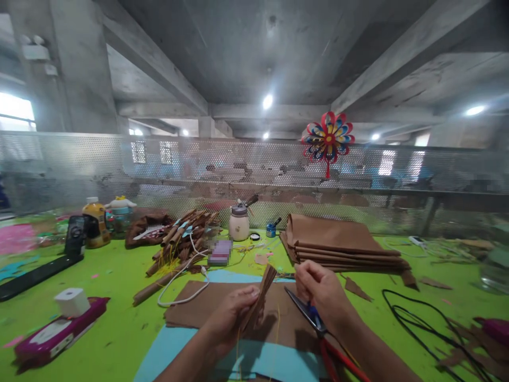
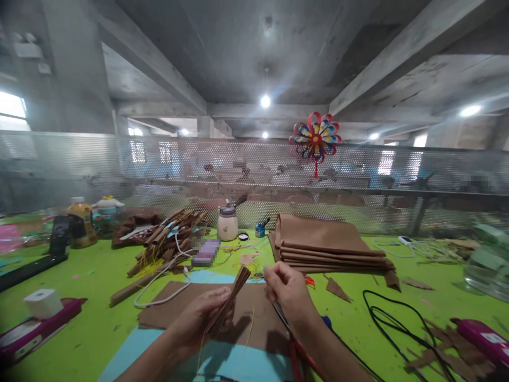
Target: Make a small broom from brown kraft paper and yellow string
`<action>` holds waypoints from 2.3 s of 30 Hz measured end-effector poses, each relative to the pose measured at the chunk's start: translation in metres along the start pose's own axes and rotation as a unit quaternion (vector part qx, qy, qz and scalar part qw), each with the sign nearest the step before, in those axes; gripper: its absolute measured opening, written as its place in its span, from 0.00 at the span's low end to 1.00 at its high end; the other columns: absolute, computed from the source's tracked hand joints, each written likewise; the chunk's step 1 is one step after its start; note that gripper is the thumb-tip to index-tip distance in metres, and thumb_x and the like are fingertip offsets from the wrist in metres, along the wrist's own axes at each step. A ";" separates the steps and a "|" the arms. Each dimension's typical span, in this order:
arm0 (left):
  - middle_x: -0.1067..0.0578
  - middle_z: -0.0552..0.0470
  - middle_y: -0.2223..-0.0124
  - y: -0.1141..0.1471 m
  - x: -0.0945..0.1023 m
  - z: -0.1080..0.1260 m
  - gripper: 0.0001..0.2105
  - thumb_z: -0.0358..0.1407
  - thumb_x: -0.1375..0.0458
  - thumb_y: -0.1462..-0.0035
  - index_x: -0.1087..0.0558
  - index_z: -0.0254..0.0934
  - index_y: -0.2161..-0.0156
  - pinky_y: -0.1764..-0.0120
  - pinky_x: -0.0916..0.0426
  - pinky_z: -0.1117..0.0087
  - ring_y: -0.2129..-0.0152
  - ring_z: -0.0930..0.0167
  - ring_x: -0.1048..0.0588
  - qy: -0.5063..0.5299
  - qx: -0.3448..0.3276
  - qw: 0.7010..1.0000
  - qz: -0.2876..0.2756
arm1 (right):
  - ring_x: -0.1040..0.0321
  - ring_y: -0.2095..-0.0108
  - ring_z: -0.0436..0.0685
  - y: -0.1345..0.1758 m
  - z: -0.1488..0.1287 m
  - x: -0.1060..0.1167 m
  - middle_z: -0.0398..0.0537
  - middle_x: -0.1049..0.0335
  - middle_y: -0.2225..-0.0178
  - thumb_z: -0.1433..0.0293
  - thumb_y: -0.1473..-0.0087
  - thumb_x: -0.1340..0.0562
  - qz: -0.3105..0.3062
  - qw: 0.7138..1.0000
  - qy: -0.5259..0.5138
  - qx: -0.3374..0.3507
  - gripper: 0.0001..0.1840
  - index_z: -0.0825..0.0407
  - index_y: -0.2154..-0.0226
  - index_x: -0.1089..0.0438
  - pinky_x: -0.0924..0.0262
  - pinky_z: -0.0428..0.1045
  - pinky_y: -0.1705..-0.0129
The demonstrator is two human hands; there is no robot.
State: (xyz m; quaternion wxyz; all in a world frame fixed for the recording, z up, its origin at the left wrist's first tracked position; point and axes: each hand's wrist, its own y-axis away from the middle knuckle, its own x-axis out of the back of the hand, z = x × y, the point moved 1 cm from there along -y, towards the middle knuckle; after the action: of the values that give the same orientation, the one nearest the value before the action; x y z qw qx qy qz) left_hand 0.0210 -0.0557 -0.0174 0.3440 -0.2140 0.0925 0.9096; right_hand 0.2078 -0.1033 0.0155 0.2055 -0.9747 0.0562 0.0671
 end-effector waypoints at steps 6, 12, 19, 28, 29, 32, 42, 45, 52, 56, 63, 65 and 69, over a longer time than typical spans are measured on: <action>0.34 0.54 0.78 -0.001 0.002 0.001 0.11 0.38 0.39 0.51 0.33 0.31 0.72 0.77 0.43 0.74 0.83 0.76 0.35 -0.021 -0.005 1.000 0.010 | 0.34 0.77 0.50 0.003 -0.005 -0.002 0.43 0.31 0.78 0.59 0.56 0.34 -0.014 0.999 0.039 -0.012 0.16 0.56 0.72 0.31 0.41 0.45 0.71; 0.34 0.54 0.79 -0.002 0.004 0.002 0.10 0.38 0.40 0.51 0.31 0.31 0.71 0.77 0.43 0.75 0.83 0.77 0.35 -0.027 0.004 1.000 0.015 | 0.46 0.88 0.43 0.008 -0.011 -0.008 0.40 0.35 0.85 0.59 0.56 0.33 -0.011 0.999 0.010 -0.030 0.16 0.56 0.75 0.31 0.53 0.41 0.84; 0.34 0.54 0.77 -0.001 0.004 0.000 0.10 0.37 0.41 0.50 0.31 0.31 0.70 0.78 0.44 0.76 0.82 0.77 0.35 -0.034 0.000 0.999 0.014 | 0.50 0.89 0.41 0.010 -0.002 -0.005 0.36 0.39 0.88 0.59 0.54 0.34 -0.024 0.998 -0.007 -0.053 0.17 0.55 0.78 0.35 0.57 0.40 0.86; 0.35 0.54 0.78 -0.002 0.004 0.003 0.10 0.37 0.41 0.50 0.32 0.31 0.72 0.77 0.44 0.75 0.82 0.76 0.35 -0.038 -0.003 0.999 0.008 | 0.32 0.80 0.49 0.014 -0.002 -0.012 0.44 0.28 0.79 0.64 0.52 0.36 -0.195 0.979 -0.031 -0.059 0.13 0.56 0.67 0.34 0.41 0.44 0.76; 0.35 0.54 0.78 -0.003 0.003 0.003 0.10 0.37 0.41 0.50 0.32 0.31 0.72 0.77 0.44 0.75 0.82 0.76 0.35 -0.039 -0.005 0.999 0.007 | 0.32 0.81 0.49 0.015 -0.003 -0.013 0.45 0.28 0.79 0.64 0.52 0.35 -0.198 0.977 -0.038 -0.064 0.12 0.56 0.70 0.34 0.40 0.45 0.76; 0.35 0.53 0.79 -0.003 0.003 0.003 0.10 0.37 0.40 0.51 0.33 0.31 0.74 0.78 0.45 0.75 0.83 0.76 0.35 -0.045 -0.011 0.999 0.011 | 0.33 0.81 0.49 0.017 -0.008 -0.013 0.45 0.29 0.81 0.65 0.54 0.34 -0.180 0.981 -0.032 -0.071 0.12 0.56 0.76 0.35 0.40 0.45 0.75; 0.33 0.53 0.79 -0.007 0.009 -0.002 0.11 0.39 0.41 0.50 0.32 0.32 0.73 0.79 0.45 0.76 0.83 0.76 0.34 -0.068 0.008 0.997 0.026 | 0.40 0.87 0.46 0.014 -0.011 -0.007 0.40 0.34 0.87 0.64 0.54 0.34 -0.132 0.990 -0.046 -0.025 0.14 0.55 0.79 0.37 0.46 0.42 0.83; 0.33 0.54 0.79 -0.008 0.010 -0.003 0.10 0.38 0.41 0.50 0.32 0.32 0.72 0.78 0.45 0.76 0.83 0.76 0.34 -0.066 0.015 0.997 0.022 | 0.34 0.85 0.48 0.013 -0.008 -0.006 0.44 0.29 0.82 0.65 0.53 0.34 -0.149 0.987 -0.047 -0.042 0.12 0.57 0.76 0.32 0.40 0.43 0.81; 0.33 0.55 0.80 -0.008 0.010 -0.004 0.10 0.38 0.40 0.50 0.33 0.32 0.73 0.78 0.45 0.75 0.84 0.76 0.35 -0.062 0.016 0.998 0.029 | 0.29 0.81 0.51 0.012 -0.002 -0.004 0.47 0.27 0.79 0.68 0.51 0.35 -0.158 0.985 -0.061 -0.025 0.09 0.58 0.70 0.28 0.37 0.45 0.76; 0.33 0.54 0.80 -0.008 0.010 -0.004 0.10 0.38 0.41 0.50 0.32 0.32 0.72 0.79 0.46 0.75 0.84 0.77 0.35 -0.062 0.019 0.998 0.026 | 0.28 0.78 0.51 0.010 -0.004 -0.003 0.47 0.26 0.77 0.68 0.50 0.36 -0.155 0.986 -0.052 -0.019 0.08 0.57 0.67 0.28 0.37 0.45 0.73; 0.32 0.53 0.78 -0.007 0.008 -0.002 0.10 0.38 0.40 0.51 0.31 0.31 0.71 0.78 0.45 0.75 0.84 0.77 0.35 -0.062 0.014 0.998 0.014 | 0.31 0.78 0.49 0.009 -0.004 -0.001 0.47 0.27 0.78 0.68 0.53 0.34 -0.156 0.987 -0.036 -0.026 0.08 0.57 0.69 0.28 0.38 0.45 0.72; 0.33 0.53 0.79 -0.008 0.009 -0.001 0.11 0.38 0.39 0.52 0.32 0.31 0.72 0.78 0.44 0.75 0.83 0.77 0.35 -0.058 0.011 0.998 0.014 | 0.35 0.81 0.47 0.009 -0.004 -0.001 0.43 0.31 0.81 0.67 0.52 0.35 -0.137 0.990 -0.011 -0.026 0.09 0.57 0.68 0.29 0.42 0.42 0.77; 0.33 0.54 0.78 -0.009 0.010 -0.001 0.11 0.38 0.40 0.51 0.32 0.31 0.71 0.77 0.44 0.75 0.82 0.77 0.35 -0.054 0.003 0.998 0.014 | 0.54 0.87 0.42 0.010 -0.006 -0.006 0.31 0.52 0.88 0.63 0.48 0.39 -0.082 0.995 -0.019 -0.051 0.13 0.57 0.64 0.30 0.51 0.40 0.82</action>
State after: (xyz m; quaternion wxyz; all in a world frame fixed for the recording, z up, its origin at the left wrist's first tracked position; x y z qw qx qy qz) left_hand 0.0203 -0.0436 -0.0235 0.3366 -0.1620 0.0796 0.9242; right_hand 0.2011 -0.1146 0.0178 0.1615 -0.9838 -0.0317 0.0712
